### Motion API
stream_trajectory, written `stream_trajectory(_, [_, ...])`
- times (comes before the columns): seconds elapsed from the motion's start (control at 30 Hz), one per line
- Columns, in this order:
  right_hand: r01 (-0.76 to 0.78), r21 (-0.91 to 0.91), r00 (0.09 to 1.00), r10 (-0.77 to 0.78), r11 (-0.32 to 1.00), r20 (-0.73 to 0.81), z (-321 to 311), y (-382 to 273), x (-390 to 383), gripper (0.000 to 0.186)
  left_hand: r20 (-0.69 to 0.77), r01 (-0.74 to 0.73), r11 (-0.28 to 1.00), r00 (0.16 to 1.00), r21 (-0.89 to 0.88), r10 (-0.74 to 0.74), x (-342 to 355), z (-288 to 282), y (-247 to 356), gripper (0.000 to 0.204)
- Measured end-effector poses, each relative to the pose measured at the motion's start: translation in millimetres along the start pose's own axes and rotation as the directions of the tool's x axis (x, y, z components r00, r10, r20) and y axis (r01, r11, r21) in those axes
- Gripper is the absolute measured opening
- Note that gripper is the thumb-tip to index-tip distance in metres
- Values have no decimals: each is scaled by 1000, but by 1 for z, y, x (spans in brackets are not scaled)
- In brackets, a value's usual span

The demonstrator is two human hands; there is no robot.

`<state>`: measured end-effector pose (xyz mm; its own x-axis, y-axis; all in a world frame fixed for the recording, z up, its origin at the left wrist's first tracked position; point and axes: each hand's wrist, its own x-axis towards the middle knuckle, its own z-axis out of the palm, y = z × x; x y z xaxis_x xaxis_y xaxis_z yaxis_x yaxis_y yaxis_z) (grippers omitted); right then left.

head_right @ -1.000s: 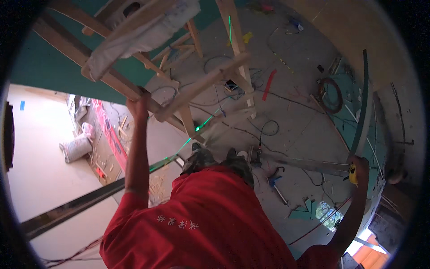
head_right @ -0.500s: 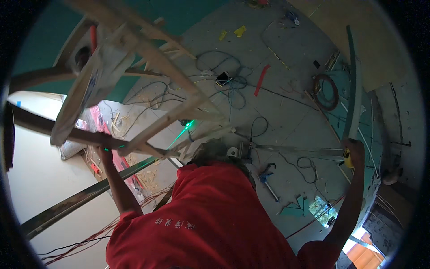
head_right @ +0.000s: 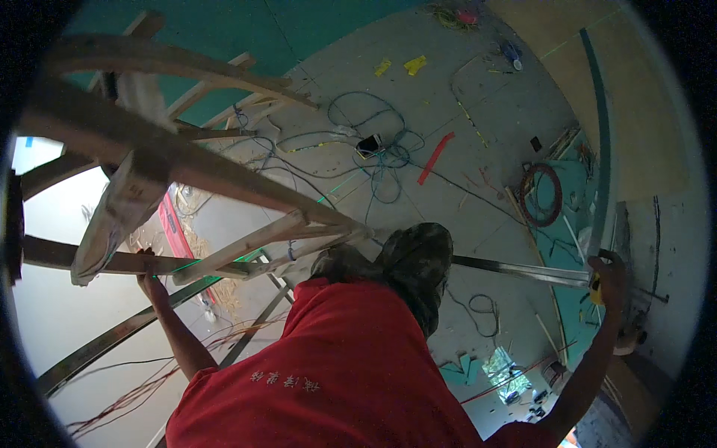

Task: The person is measuring, cutting metal studs using an angle grinder, and then installing them into a wall frame as part of a room renovation.

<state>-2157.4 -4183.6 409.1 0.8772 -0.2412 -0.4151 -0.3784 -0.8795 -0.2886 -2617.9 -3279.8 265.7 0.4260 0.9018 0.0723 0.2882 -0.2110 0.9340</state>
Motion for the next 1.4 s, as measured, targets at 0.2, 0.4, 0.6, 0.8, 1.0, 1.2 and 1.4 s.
stream_trajectory(0.2, [227, -67, 974, -227, 972, -4, -51, 3, 152, 43, -653, 328, 754, 738, 569, 172, -88, 65, 14, 32])
stream_trajectory(0.4, [235, -327, 966, -258, 916, -31, -76, -61, 224, 46, -96, -162, 892, 970, 421, 221, -252, 421, 129, 32])
stream_trajectory(0.6, [478, -159, 878, -471, 864, 80, -115, -70, 319, 44, -243, -20, 973, 969, -231, -38, -182, 593, 183, 29])
stream_trajectory(0.8, [582, -286, 811, -571, 761, 132, -129, -143, 348, 44, -490, -31, 750, 775, -660, -399, -33, 602, 156, 28])
stream_trajectory(1.0, [575, -399, 812, -559, 714, 168, -107, -250, 360, 56, -373, 57, 640, 771, -766, -516, 154, 560, 95, 36])
stream_trajectory(1.2, [662, -477, 737, -618, 578, 273, -33, -376, 393, 75, 3, 291, 397, 809, -870, -587, 319, 472, 24, 33])
stream_trajectory(1.4, [634, -608, 746, -586, 478, 317, 21, -527, 380, 80, -305, 61, 613, 826, -788, -474, 379, 477, 6, 17])
